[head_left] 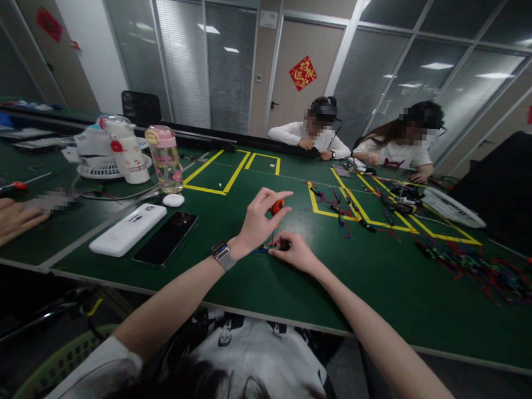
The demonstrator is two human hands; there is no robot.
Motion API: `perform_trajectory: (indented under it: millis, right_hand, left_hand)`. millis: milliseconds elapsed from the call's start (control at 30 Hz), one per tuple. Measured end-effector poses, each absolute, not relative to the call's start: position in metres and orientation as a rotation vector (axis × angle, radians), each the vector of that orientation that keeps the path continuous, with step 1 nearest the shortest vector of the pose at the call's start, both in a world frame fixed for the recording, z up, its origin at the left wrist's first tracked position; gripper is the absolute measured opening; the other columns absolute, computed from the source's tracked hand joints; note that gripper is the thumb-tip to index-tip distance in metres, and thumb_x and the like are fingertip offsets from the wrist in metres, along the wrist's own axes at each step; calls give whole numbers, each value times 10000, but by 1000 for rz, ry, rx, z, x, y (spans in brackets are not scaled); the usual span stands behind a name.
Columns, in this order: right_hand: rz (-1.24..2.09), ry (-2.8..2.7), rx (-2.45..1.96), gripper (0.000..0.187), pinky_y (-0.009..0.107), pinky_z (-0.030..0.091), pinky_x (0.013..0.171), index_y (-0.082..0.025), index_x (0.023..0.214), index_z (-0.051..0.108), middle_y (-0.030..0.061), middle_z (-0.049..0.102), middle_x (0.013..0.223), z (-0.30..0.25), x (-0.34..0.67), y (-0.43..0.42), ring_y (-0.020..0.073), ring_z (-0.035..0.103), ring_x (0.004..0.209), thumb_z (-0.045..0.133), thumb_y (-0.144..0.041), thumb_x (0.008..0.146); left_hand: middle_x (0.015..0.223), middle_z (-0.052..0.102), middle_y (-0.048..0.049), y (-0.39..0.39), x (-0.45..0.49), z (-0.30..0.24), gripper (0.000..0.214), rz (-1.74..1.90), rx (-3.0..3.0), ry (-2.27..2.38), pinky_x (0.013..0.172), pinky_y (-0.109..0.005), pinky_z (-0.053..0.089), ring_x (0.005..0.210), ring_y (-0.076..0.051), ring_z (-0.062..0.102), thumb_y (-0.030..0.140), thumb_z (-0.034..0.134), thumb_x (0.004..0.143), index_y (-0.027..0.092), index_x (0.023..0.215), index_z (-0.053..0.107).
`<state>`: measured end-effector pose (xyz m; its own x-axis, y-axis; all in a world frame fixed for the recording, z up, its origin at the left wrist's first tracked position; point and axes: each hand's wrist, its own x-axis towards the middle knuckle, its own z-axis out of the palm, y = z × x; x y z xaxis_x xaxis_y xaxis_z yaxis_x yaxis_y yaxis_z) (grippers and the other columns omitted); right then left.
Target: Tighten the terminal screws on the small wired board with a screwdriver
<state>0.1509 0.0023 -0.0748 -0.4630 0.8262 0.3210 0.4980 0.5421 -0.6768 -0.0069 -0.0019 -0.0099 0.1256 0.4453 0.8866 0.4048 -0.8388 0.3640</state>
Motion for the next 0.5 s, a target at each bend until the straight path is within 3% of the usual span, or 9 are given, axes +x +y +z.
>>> perform_trajectory:
  millis: [500]
  right_hand:
    - [626, -2119, -970, 104, 259, 437, 621, -166, 862, 736, 22, 591, 751, -67, 159, 2, 128, 535, 645, 683, -231, 801]
  left_hand:
    - [890, 518, 5, -1, -10, -6, 302, 1912, 2368, 906, 715, -251, 473, 774, -116, 531, 176, 648, 877, 244, 1168, 606]
